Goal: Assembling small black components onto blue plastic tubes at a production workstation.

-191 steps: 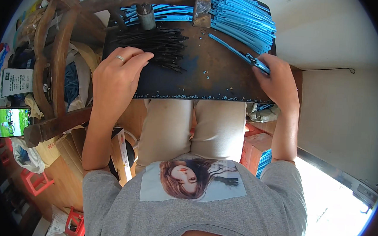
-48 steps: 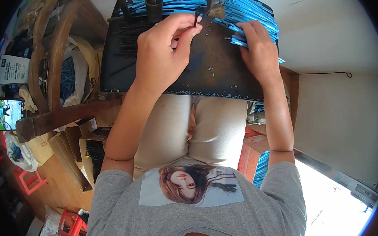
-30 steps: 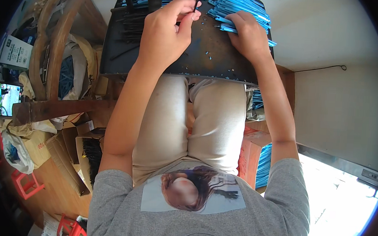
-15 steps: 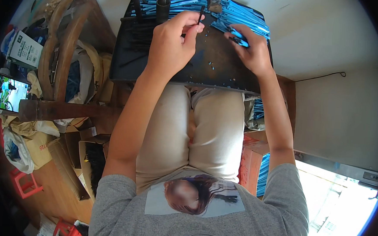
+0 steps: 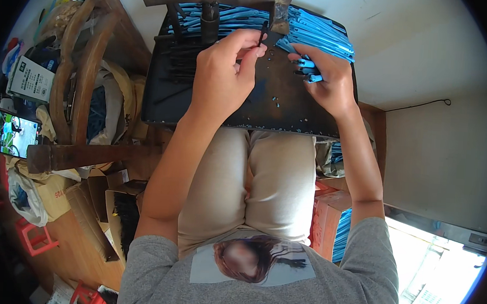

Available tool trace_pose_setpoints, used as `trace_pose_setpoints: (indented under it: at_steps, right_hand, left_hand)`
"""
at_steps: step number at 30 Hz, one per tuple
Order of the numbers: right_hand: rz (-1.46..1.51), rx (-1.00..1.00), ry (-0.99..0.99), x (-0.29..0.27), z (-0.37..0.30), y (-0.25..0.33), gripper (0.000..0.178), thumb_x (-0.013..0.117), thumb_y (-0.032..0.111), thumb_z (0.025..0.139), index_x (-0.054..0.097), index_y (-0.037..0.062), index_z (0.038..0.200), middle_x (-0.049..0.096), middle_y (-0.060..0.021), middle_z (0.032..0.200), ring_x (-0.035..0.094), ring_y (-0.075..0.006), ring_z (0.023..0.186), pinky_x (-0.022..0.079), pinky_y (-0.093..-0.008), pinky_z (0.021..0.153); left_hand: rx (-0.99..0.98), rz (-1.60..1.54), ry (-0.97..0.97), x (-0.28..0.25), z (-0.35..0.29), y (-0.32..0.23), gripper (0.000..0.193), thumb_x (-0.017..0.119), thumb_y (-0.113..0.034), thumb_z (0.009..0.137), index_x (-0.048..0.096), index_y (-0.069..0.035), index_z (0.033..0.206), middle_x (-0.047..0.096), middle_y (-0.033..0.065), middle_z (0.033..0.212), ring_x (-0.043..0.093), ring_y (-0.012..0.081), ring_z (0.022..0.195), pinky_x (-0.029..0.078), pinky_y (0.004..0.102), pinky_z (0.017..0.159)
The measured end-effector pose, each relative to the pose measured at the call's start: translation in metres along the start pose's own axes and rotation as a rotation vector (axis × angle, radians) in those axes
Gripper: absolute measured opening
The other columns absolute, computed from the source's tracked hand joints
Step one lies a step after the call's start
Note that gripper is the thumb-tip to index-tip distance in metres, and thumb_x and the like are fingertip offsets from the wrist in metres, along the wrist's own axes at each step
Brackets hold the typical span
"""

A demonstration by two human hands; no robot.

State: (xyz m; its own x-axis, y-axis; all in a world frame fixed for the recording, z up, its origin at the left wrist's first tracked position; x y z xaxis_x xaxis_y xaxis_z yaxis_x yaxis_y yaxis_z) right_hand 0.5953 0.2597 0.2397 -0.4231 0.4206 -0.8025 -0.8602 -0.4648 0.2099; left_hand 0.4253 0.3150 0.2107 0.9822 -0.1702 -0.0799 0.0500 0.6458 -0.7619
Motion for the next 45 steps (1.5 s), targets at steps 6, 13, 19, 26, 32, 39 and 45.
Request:
trace_pose_setpoints:
  at_steps: [6,13,19,26,32,39,45]
  right_hand:
    - [0.095,0.011,-0.020,0.006,0.017,0.001,0.043,0.060,-0.012,0.067,0.064,0.0013,0.107,0.072,-0.0095,0.090,0.071,-0.0184,0.078,0.054,-0.0259,0.071]
    - [0.166,0.040,-0.049,0.008,0.022,0.002,0.033,0.062,-0.009,0.073,0.063,-0.0004,0.104,0.071,-0.0091,0.083,0.068,-0.0128,0.072,0.052,-0.0238,0.068]
    - [0.139,-0.024,-0.117,0.003,0.029,0.004,0.023,0.069,-0.005,0.074,0.066,-0.0016,0.096,0.071,-0.0094,0.080,0.067,-0.0115,0.073,0.052,-0.0234,0.069]
    - [0.189,0.043,-0.111,0.004,0.026,0.003,0.021,0.077,0.007,0.078,0.067,-0.0006,0.095,0.070,-0.0085,0.078,0.063,-0.0092,0.070,0.051,-0.0234,0.068]
    - [0.316,0.090,-0.153,0.001,0.017,0.017,0.022,0.079,0.012,0.078,0.069,0.0015,0.096,0.066,-0.0028,0.074,0.056,-0.0071,0.067,0.048,-0.0218,0.065]
    - [0.299,0.079,-0.253,-0.014,-0.006,0.018,0.011,0.070,0.006,0.086,0.064,-0.0008,0.080,0.058,0.0014,0.064,0.048,-0.0053,0.055,0.040,-0.0217,0.052]
    - [0.365,0.119,-0.342,-0.031,-0.034,0.000,0.030,0.053,0.016,0.099,0.054,-0.0002,0.073,0.059,-0.0086,0.070,0.052,-0.0134,0.059,0.041,-0.0265,0.056]
  left_hand:
    - [0.006,-0.019,0.020,0.002,0.003,-0.002,0.016,0.061,0.006,0.085,0.064,0.000,0.100,0.071,0.0126,0.085,0.072,0.0204,0.079,0.054,0.0262,0.062]
    - [-0.069,-0.008,0.040,0.003,0.001,0.005,0.018,0.059,0.006,0.087,0.065,0.003,0.103,0.071,0.0125,0.089,0.071,0.0181,0.084,0.054,0.0246,0.070]
    - [-0.019,-0.003,-0.009,0.000,0.003,0.009,0.015,0.061,0.004,0.086,0.066,0.002,0.100,0.071,0.0152,0.085,0.072,0.0216,0.079,0.055,0.0261,0.065]
    - [-0.010,-0.028,-0.031,0.001,0.003,0.005,0.013,0.063,0.003,0.085,0.067,0.003,0.097,0.071,0.0152,0.084,0.072,0.0214,0.076,0.055,0.0259,0.064]
    - [-0.034,-0.098,0.060,0.002,-0.003,0.000,0.010,0.068,-0.002,0.082,0.067,-0.001,0.092,0.070,0.0125,0.079,0.070,0.0218,0.069,0.053,0.0273,0.060]
    - [0.142,0.334,0.265,-0.033,-0.018,-0.036,0.012,0.074,-0.008,0.077,0.070,-0.005,0.088,0.069,0.0099,0.084,0.068,0.0253,0.073,0.053,0.0308,0.062]
    - [0.096,0.586,0.248,-0.086,-0.031,-0.030,0.021,0.075,-0.001,0.074,0.071,-0.006,0.094,0.070,0.0091,0.089,0.068,0.0237,0.077,0.054,0.0298,0.066]
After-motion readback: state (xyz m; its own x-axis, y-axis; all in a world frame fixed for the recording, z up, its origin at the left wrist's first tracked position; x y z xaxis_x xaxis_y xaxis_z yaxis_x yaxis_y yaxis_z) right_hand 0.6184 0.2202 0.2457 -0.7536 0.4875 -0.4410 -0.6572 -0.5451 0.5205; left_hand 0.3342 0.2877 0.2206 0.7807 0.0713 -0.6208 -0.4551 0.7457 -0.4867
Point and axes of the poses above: each hand's wrist, its own z-axis towards the middle knuckle, its own x-axis out of the palm, y = z × x, the point moved 5 cm from there along z, towards the middle knuckle
